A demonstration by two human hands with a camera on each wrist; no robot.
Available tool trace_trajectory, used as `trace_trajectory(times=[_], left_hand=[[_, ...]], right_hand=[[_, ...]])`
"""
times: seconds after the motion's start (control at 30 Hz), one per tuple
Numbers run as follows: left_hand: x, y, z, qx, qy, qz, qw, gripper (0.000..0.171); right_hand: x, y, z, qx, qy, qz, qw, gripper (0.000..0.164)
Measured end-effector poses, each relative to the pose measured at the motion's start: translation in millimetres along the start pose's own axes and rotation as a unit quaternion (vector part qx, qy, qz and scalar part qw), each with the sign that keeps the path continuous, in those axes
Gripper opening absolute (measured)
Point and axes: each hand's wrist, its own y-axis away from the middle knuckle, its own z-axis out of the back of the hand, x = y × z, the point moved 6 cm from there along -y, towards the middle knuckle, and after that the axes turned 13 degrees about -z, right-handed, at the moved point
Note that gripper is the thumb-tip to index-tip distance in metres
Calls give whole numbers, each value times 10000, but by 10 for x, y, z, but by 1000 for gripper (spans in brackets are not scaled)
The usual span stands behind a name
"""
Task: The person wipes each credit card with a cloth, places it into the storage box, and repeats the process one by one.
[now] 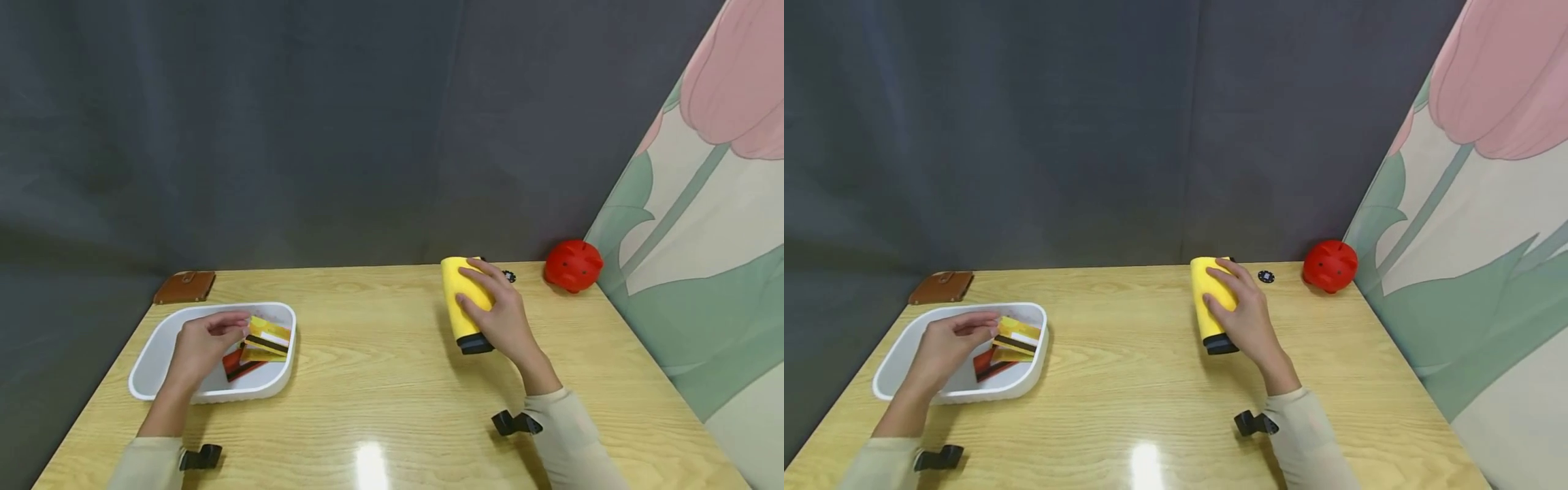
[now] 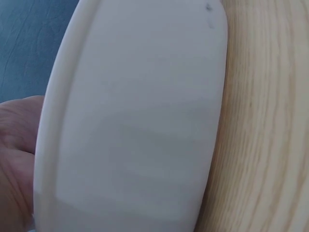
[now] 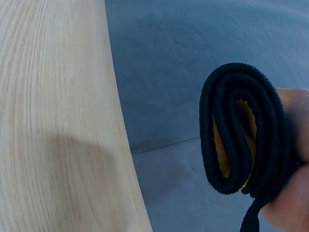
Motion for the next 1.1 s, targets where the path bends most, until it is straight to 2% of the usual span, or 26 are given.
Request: trace_trajectory(times=[0.13, 0.3, 0.5, 0.67, 0.87, 1.0, 1.1], left_hand=[[-1, 22, 17, 59, -163, 7, 9999, 29], [-48, 11, 49, 9, -316, -135, 9994, 30], [-158, 17, 53, 62, 44, -461, 9989, 32], [-307, 5, 54, 153, 123, -753, 9970, 33], [-526, -107, 61, 256, 253, -1108, 9932, 30], [-654, -198, 14, 375, 371, -1401, 9887, 28], [-723, -246, -39, 453, 380, -1444, 9877, 28]], right_hand=[[-12, -12, 3, -39, -17, -27, 10000, 45], [-93, -46, 9, -12, -88, -186, 9998, 45], [-268, -69, 17, 138, -81, -403, 9991, 45], [-460, 19, 44, 363, 164, -545, 9977, 45], [-727, 179, -64, 1158, 297, -942, 9883, 48], [-859, 275, -151, 1787, 207, -1151, 9769, 53], [-924, 325, -196, 2277, 230, -1209, 9659, 60]])
